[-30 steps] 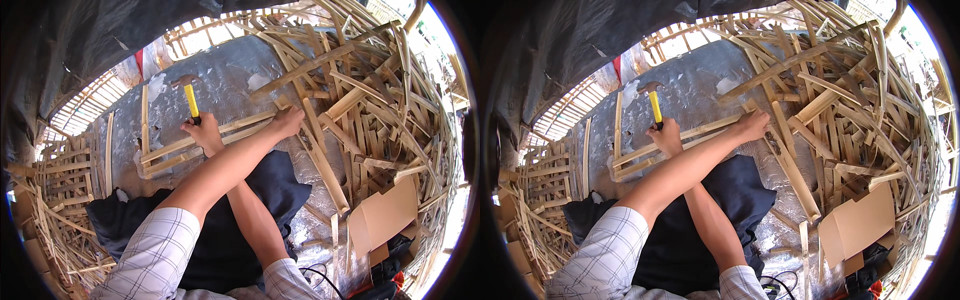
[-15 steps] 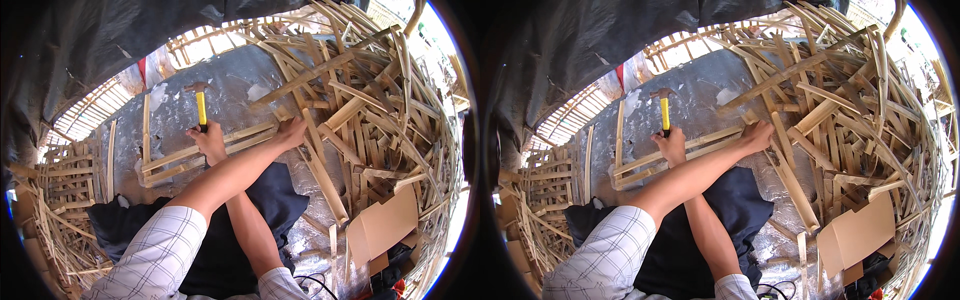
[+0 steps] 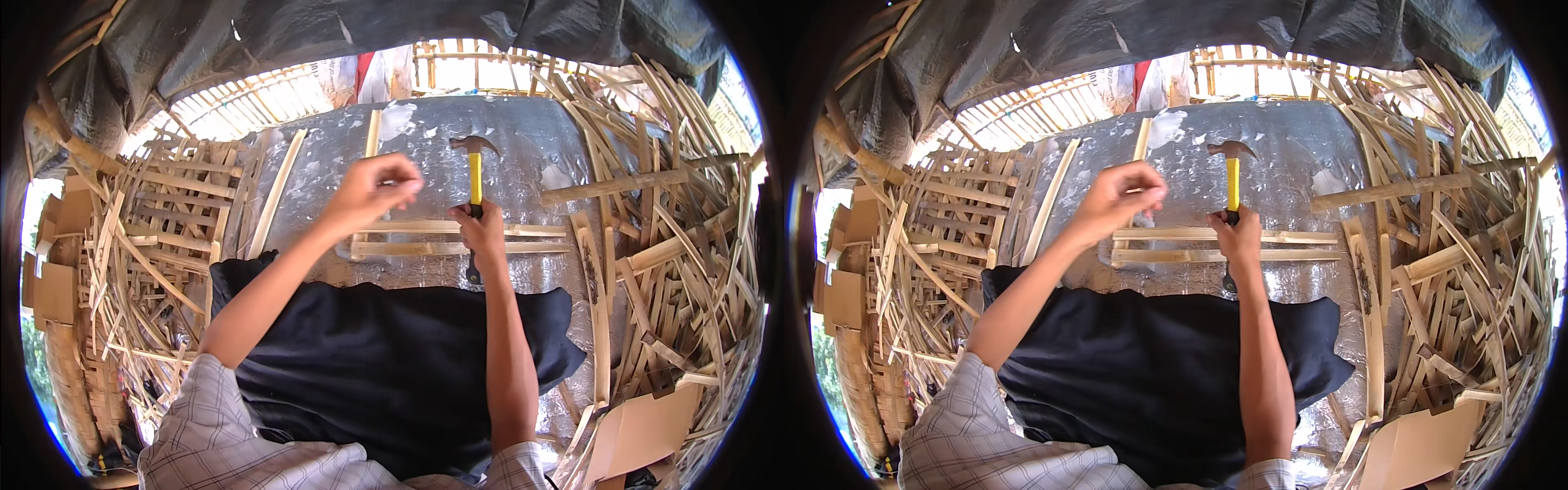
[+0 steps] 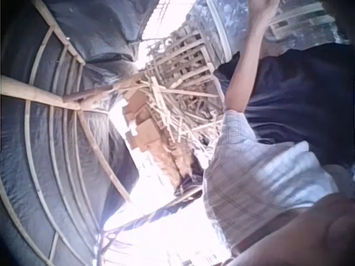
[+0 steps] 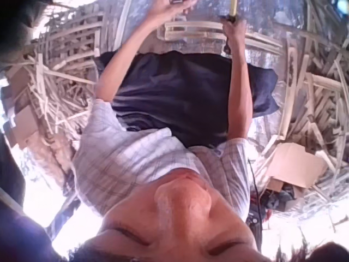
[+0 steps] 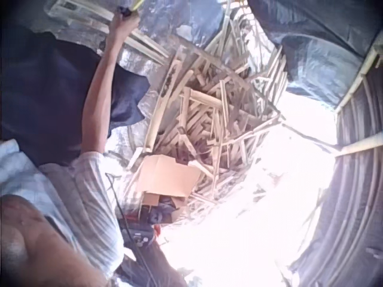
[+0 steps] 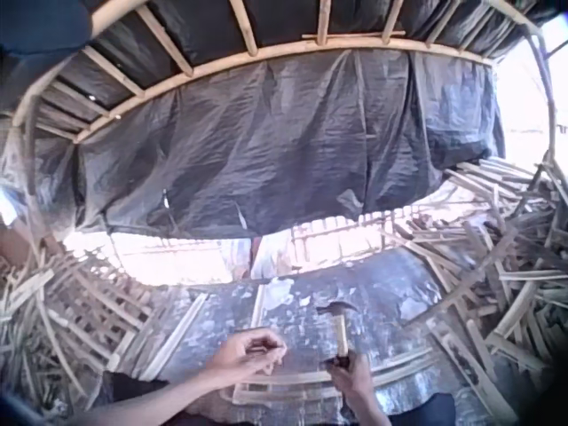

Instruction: The person nails together thin bamboo strips to form rectangular frames using a hammer. They handle the strips one at a time, positioning them on a work surface and driving nails through the joints.

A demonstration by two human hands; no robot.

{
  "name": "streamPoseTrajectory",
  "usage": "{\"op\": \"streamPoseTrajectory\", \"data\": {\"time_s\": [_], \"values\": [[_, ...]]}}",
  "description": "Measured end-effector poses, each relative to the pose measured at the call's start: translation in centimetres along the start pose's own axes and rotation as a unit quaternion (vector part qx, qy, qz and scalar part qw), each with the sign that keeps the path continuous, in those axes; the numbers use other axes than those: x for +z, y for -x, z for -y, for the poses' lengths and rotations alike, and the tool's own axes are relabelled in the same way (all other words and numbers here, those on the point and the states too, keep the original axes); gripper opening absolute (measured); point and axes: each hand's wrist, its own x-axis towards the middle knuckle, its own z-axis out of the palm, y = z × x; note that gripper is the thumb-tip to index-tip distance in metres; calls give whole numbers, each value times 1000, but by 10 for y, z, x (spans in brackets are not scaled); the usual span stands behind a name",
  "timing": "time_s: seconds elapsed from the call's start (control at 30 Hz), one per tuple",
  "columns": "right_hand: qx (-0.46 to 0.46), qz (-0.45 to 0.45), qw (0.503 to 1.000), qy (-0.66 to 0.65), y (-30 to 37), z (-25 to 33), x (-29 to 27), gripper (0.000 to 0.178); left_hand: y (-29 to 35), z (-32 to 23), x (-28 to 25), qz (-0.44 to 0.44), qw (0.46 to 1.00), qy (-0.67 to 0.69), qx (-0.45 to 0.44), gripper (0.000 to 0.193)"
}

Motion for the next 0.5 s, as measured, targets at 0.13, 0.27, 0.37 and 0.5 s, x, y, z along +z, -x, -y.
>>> {"op": "streamPoseTrajectory", "data": {"time_s": [0.13, 0.27, 0.37, 0.5], "values": [[-72, 18, 994, 76, 15, 8, 4, 20, 46, 63, -68, -69, 997, 20, -32, 5], [-55, 85, 990, 102, 33, 18, 11, 24, 63, 100, -82, -94, 991, -35, -86, 7], [-74, 105, 978, 165, 32, 25, 21, 28, 45, 108, -82, -57, 997, -47, -1, 7], [-92, 114, 964, 221, 30, 33, 48, 32, 44, 129, -82, -2, 997, -69, -32, 12]]}}
